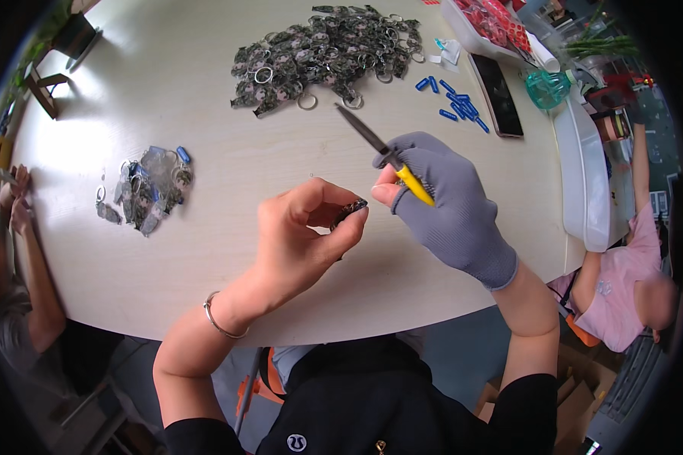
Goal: The person uses pliers to attach small metal rings to camouflage-patterned keychain charms. They pick up a charm and a ring, use the pliers to open the ring, link it to the charm, and then close the ring. The finished keychains are placed in a pile on the table.
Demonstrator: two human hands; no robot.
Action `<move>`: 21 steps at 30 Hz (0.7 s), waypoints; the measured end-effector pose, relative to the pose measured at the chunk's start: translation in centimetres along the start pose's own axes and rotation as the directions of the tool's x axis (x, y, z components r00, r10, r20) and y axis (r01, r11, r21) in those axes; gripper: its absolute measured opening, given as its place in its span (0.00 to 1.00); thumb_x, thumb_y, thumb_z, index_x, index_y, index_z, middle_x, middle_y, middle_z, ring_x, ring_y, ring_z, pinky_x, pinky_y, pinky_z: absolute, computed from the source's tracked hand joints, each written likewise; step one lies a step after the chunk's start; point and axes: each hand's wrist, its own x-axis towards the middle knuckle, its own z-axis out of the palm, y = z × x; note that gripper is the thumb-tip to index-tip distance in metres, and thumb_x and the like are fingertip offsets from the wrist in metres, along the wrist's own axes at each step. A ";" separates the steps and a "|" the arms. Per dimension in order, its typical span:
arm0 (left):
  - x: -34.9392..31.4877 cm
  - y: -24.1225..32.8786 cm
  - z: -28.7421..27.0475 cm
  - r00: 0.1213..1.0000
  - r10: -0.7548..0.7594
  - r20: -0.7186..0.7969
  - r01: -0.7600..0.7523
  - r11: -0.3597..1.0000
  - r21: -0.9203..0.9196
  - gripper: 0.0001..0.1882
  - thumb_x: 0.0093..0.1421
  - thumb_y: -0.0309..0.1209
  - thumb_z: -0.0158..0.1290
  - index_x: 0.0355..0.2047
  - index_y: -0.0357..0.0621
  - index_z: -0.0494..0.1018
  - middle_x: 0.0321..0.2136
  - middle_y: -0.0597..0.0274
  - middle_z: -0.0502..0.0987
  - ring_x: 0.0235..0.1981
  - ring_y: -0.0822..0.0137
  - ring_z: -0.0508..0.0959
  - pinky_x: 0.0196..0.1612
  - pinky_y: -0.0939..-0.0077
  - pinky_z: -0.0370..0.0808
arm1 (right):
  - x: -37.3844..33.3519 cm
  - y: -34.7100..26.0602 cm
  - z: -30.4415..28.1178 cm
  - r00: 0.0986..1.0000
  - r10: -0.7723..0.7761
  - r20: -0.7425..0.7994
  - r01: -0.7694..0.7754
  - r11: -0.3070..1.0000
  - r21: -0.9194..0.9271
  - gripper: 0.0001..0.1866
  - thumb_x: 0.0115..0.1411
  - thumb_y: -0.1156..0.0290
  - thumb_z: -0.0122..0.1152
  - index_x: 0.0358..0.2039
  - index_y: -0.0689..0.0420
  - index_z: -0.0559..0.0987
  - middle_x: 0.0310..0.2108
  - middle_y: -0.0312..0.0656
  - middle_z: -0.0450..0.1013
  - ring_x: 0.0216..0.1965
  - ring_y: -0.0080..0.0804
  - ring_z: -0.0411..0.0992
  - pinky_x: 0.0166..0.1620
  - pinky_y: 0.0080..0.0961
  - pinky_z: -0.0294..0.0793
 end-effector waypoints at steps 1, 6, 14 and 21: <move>0.0 0.3 0.0 0.997 -0.071 0.001 0.071 0.996 -0.052 0.06 0.56 0.19 0.59 0.33 0.31 0.73 0.28 0.59 0.79 0.29 0.71 0.82 0.31 0.82 0.79 | -0.1 -0.1 -0.1 0.998 0.018 -0.052 -0.017 1.000 0.021 0.05 0.52 0.80 0.63 0.30 0.64 0.76 0.36 0.45 0.72 0.34 0.31 0.71 0.38 0.24 0.70; -0.1 0.6 0.3 0.989 -0.143 -0.037 0.133 0.971 -0.198 0.07 0.56 0.20 0.59 0.33 0.30 0.73 0.23 0.64 0.78 0.24 0.80 0.76 0.24 0.86 0.72 | -0.7 0.8 -0.4 0.906 -0.423 -0.035 0.395 0.871 -0.293 0.12 0.44 0.81 0.68 0.30 0.63 0.75 0.39 0.46 0.72 0.40 0.43 0.71 0.42 0.34 0.72; -0.1 1.0 0.1 0.989 -0.143 -0.038 0.141 0.989 -0.045 0.07 0.55 0.21 0.59 0.33 0.32 0.74 0.22 0.66 0.77 0.22 0.81 0.74 0.24 0.86 0.70 | -0.1 1.3 0.7 0.809 -0.579 0.098 0.554 0.698 -0.454 0.17 0.42 0.79 0.66 0.36 0.63 0.74 0.44 0.48 0.71 0.47 0.50 0.68 0.51 0.43 0.68; 0.3 0.8 -0.1 0.980 -0.199 0.032 0.200 0.949 -0.244 0.10 0.56 0.23 0.60 0.37 0.32 0.75 0.29 0.66 0.80 0.31 0.80 0.76 0.33 0.85 0.72 | 0.2 2.0 1.7 0.838 -0.545 0.021 0.482 0.722 -0.496 0.14 0.51 0.74 0.59 0.38 0.63 0.74 0.43 0.49 0.69 0.46 0.48 0.67 0.51 0.43 0.67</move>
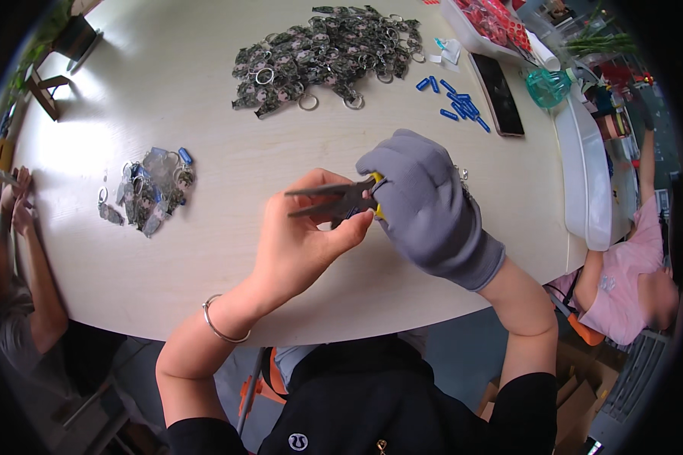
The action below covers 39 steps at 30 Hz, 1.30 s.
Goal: The person uses pliers to attach small metal rings to camouflage-patterned keychain charms. They pick up a charm and a ring, use the pliers to open the ring, link it to the charm, and then close the ring. The finished keychains are placed in a pile on the table.
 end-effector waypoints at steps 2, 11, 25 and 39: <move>0.4 0.8 -0.3 0.978 -0.180 0.110 0.197 0.965 -0.175 0.16 0.56 0.25 0.62 0.44 0.33 0.75 0.38 0.62 0.81 0.40 0.78 0.77 0.42 0.83 0.73 | -0.3 0.4 -0.6 0.999 -0.022 0.036 0.023 1.000 -0.010 0.13 0.51 0.75 0.61 0.37 0.63 0.73 0.45 0.49 0.69 0.48 0.48 0.67 0.52 0.42 0.66; 0.9 0.0 -1.0 0.941 -0.202 0.273 0.287 0.903 -0.320 0.19 0.54 0.24 0.64 0.46 0.35 0.74 0.40 0.59 0.81 0.42 0.75 0.78 0.48 0.81 0.74 | -0.4 0.3 -1.2 0.994 0.058 0.092 -0.063 0.996 0.056 0.11 0.54 0.75 0.63 0.36 0.64 0.72 0.46 0.48 0.68 0.48 0.47 0.66 0.52 0.38 0.67; 0.4 -1.3 0.1 0.980 0.173 0.100 -0.160 0.979 -0.128 0.13 0.56 0.22 0.62 0.40 0.35 0.71 0.42 0.56 0.78 0.47 0.69 0.77 0.55 0.72 0.71 | 0.1 -1.2 -1.7 0.979 0.183 0.085 -0.193 0.973 0.125 0.08 0.56 0.77 0.60 0.36 0.64 0.74 0.44 0.50 0.68 0.42 0.46 0.69 0.44 0.36 0.70; -0.4 -0.6 0.3 0.916 0.395 0.063 -0.388 0.838 0.384 0.08 0.55 0.18 0.60 0.36 0.34 0.77 0.33 0.58 0.81 0.36 0.71 0.80 0.39 0.79 0.77 | -0.3 -1.6 -1.4 0.985 0.169 0.013 -0.169 0.985 0.015 0.09 0.55 0.79 0.62 0.36 0.64 0.73 0.44 0.49 0.68 0.39 0.47 0.70 0.41 0.35 0.71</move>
